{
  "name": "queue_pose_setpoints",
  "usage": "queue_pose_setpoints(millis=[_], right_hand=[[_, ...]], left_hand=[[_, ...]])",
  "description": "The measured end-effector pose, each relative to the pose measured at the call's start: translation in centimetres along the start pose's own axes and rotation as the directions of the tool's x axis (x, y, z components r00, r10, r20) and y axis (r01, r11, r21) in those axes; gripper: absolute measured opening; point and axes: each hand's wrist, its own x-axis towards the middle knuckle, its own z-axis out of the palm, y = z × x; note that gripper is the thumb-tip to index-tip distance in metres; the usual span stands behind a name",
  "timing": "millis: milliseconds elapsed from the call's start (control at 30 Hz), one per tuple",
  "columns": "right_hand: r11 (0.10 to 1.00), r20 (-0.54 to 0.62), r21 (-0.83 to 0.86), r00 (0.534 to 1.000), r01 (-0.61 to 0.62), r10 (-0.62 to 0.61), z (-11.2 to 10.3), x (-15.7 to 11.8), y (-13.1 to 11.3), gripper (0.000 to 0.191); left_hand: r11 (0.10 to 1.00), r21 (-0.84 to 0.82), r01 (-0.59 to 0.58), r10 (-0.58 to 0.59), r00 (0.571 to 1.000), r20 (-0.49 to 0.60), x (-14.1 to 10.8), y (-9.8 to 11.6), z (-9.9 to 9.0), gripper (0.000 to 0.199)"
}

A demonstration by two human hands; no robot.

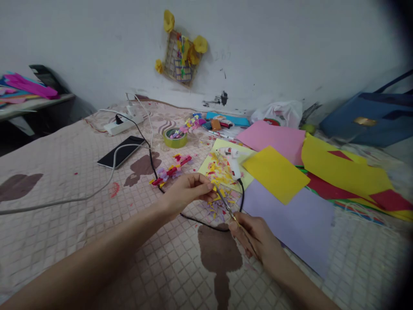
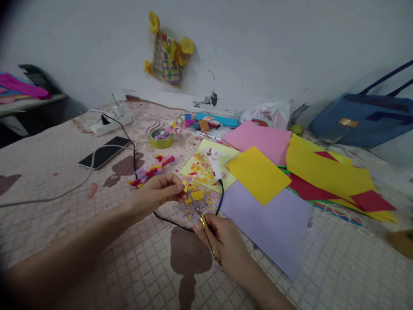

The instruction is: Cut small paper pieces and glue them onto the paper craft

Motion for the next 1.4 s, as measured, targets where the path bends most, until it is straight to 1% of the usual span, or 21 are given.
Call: queue_pose_setpoints(millis=[167, 333, 467, 533, 733, 900, 1000, 1233, 1400], right_hand=[[0.998, -0.019, -0.066, 1.000, 0.023, -0.024, 0.0, -0.1, 0.1, 0.037], [0.999, -0.035, 0.042, 0.999, 0.009, -0.007, 0.6, -0.1, 0.0, 0.041], [0.988, -0.027, 0.149, 0.999, -0.027, 0.031, 1.1, -0.1, -0.3, 0.044], [0.987, -0.032, 0.157, 0.999, -0.034, 0.040, 1.3, -0.1, -0.3, 0.044], [0.994, -0.069, 0.107, 0.997, -0.028, 0.036, 1.8, -0.1, 0.2, 0.042], [0.995, -0.073, 0.100, 0.997, -0.008, 0.016, 1.7, -0.3, -0.3, 0.042], [0.995, -0.064, 0.097, 0.998, -0.022, 0.028, 1.7, -0.4, -0.4, 0.040], [0.992, -0.043, 0.109, 0.996, -0.068, 0.073, 1.9, -0.5, 0.0, 0.041], [0.987, -0.014, 0.141, 0.997, -0.073, 0.076, 1.5, -0.5, -0.7, 0.042]], left_hand=[[0.999, 0.039, -0.003, 0.003, 1.000, 0.009, 0.1, 0.0, -0.1, 0.023], [0.999, -0.042, -0.002, 0.001, 1.000, -0.027, 0.0, -0.5, 0.4, 0.021], [0.996, -0.075, -0.038, 0.034, 0.998, -0.051, -0.3, -0.8, 0.9, 0.019], [0.995, -0.084, -0.057, 0.051, 0.997, -0.064, -0.4, -0.8, 1.1, 0.018], [0.994, -0.071, -0.077, 0.069, 0.991, -0.113, -0.7, -1.1, 1.5, 0.017], [0.994, -0.086, -0.073, 0.065, 0.993, -0.095, -0.6, -1.1, 1.4, 0.016], [0.994, -0.080, -0.068, 0.062, 0.996, -0.069, -0.5, -1.0, 1.2, 0.016], [0.999, -0.029, -0.033, 0.033, 0.999, -0.033, -0.4, -0.4, 0.8, 0.018], [1.000, 0.017, -0.015, 0.015, 1.000, 0.013, -0.2, -0.1, 0.3, 0.020]])
